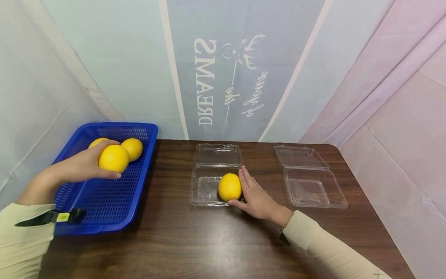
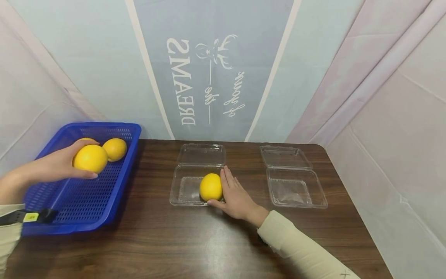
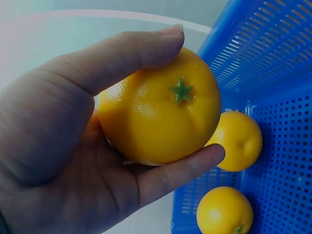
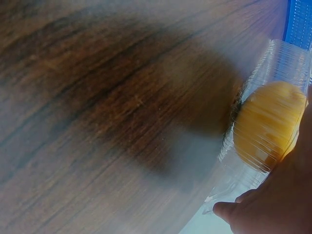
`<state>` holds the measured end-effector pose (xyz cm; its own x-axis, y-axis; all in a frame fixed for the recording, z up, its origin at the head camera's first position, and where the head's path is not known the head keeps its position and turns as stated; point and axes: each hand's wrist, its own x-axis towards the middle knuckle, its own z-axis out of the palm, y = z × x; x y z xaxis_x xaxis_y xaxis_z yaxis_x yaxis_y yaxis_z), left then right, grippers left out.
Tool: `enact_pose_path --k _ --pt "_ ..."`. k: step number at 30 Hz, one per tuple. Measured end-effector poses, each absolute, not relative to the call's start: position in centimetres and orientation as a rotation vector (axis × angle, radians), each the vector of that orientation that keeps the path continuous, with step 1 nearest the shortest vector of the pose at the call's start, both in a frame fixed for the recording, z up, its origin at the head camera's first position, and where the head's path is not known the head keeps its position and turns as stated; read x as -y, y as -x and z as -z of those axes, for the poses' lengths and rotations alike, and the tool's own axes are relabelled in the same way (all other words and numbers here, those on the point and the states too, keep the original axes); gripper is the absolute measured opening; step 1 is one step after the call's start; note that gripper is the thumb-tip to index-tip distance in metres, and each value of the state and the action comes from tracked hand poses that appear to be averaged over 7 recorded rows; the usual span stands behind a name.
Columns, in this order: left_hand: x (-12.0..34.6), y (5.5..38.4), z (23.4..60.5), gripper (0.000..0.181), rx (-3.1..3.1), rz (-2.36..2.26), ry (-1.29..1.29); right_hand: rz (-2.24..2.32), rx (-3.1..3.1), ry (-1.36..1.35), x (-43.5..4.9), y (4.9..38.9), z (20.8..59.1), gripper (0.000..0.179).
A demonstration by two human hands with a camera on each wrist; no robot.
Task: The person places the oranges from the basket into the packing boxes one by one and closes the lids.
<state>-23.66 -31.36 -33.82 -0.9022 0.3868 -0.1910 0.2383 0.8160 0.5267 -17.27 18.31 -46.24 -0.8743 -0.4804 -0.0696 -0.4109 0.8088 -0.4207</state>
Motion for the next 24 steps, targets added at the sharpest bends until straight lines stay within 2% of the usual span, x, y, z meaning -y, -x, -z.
enact_pose_path --k 24 --pt "29.5 23.7 33.6 0.097 -2.714 -0.747 -0.541 0.598 -2.817 0.694 -18.3 17.4 46.3 0.109"
